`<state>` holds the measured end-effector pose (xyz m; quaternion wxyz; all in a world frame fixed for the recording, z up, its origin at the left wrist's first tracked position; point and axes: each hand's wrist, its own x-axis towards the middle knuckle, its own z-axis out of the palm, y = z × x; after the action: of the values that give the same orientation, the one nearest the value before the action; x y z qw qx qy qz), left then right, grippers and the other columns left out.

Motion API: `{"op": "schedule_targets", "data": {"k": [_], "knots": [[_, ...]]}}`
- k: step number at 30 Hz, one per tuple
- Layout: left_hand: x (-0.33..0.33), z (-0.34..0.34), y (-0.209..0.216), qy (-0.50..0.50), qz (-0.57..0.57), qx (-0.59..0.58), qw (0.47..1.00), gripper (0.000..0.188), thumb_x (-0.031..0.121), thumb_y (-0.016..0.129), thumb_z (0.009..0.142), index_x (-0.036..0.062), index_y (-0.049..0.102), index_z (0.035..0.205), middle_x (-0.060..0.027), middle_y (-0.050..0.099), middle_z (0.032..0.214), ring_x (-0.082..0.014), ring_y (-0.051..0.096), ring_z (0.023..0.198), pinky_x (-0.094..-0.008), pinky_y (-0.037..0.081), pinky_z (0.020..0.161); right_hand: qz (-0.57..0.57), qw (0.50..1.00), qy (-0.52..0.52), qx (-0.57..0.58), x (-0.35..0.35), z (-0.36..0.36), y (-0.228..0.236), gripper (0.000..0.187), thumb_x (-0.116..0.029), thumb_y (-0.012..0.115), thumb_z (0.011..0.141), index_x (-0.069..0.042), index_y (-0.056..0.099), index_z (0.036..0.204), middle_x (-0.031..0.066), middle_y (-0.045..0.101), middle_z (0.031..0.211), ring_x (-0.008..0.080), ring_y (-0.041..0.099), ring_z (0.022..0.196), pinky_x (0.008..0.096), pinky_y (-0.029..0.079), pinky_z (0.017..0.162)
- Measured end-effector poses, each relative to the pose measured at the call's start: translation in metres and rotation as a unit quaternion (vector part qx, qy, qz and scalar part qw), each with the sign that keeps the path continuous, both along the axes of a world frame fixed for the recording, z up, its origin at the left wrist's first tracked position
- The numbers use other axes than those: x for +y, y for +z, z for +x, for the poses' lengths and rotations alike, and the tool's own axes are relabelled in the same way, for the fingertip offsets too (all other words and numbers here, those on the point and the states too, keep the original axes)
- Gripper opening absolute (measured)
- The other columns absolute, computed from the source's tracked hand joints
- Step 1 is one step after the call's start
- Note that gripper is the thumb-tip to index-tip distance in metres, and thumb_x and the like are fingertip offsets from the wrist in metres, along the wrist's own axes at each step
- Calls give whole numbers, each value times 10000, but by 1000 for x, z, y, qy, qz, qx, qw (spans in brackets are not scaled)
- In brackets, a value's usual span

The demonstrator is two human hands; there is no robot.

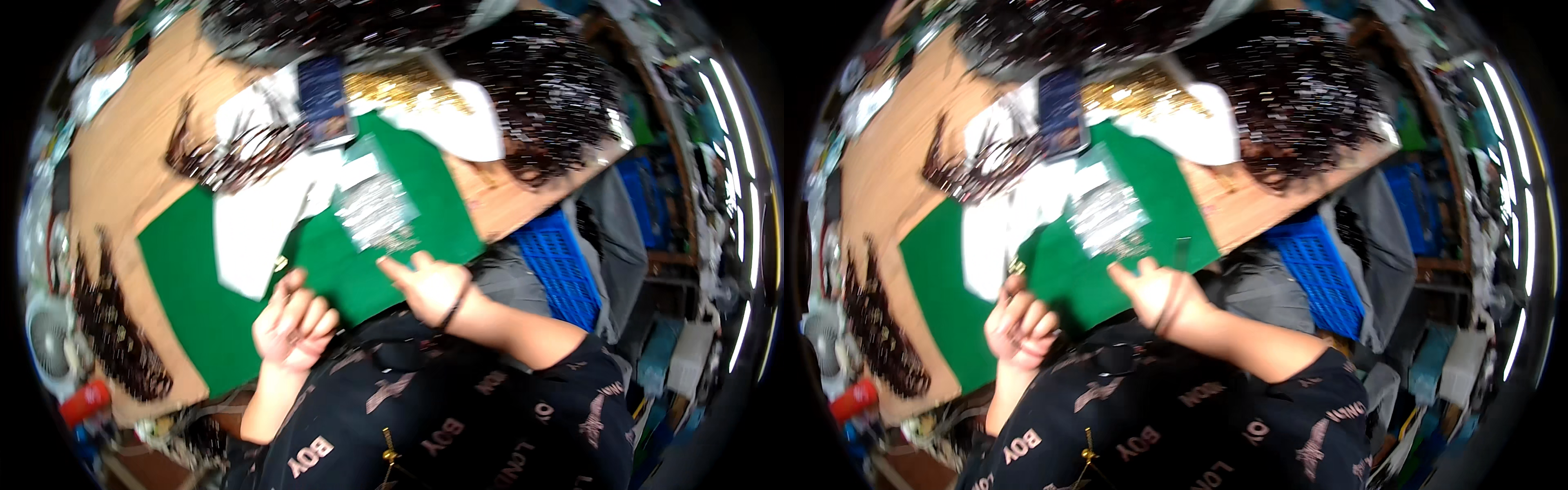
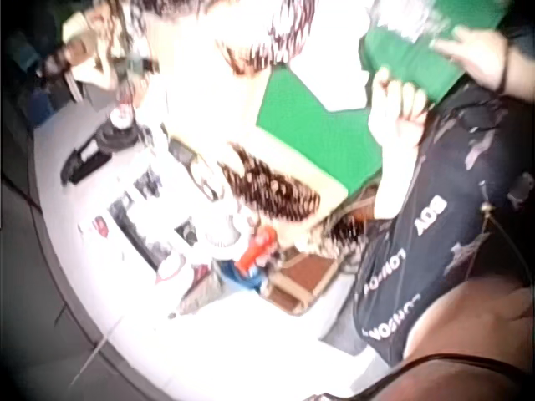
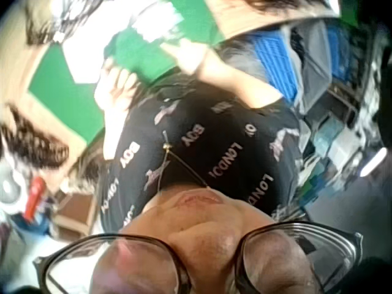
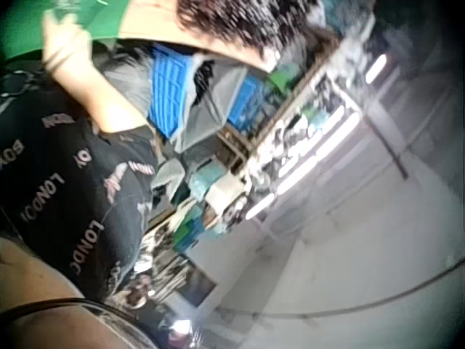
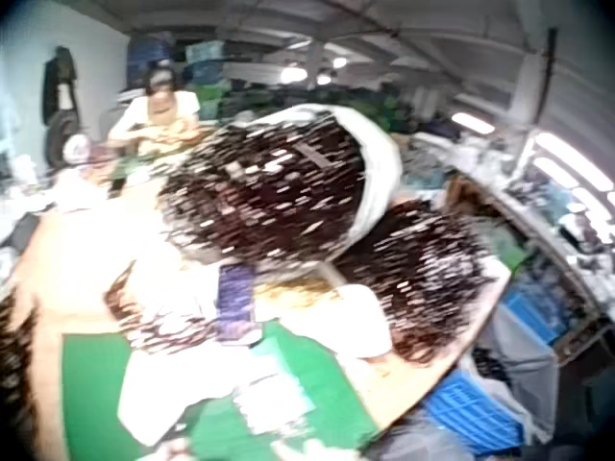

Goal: The person assembles eyeglasses by hand, using a screwdriver to tighten screws on the temples and frame. They handle multiple pairs of glasses, small screws, and a screwdriver, placing finished units on a green mat.

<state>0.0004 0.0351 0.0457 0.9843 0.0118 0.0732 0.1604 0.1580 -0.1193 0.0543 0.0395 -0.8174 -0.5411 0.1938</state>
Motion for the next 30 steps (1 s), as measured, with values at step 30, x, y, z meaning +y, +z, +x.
{"op": "schedule_targets", "data": {"k": [30], "knots": [[-11, 2, -18, -87, 28, 3, 996, 305, 208, 522, 893, -23, 533, 1092, -45, 489, 793, -91, 440, 601, -227, 373, 544, -91, 523, -172, 830, 41, 9, 44, 308, -269, 465, 923, -56, 421, 1141, 68, 576, 803, 100, 501, 439, 180, 311, 338]]}}
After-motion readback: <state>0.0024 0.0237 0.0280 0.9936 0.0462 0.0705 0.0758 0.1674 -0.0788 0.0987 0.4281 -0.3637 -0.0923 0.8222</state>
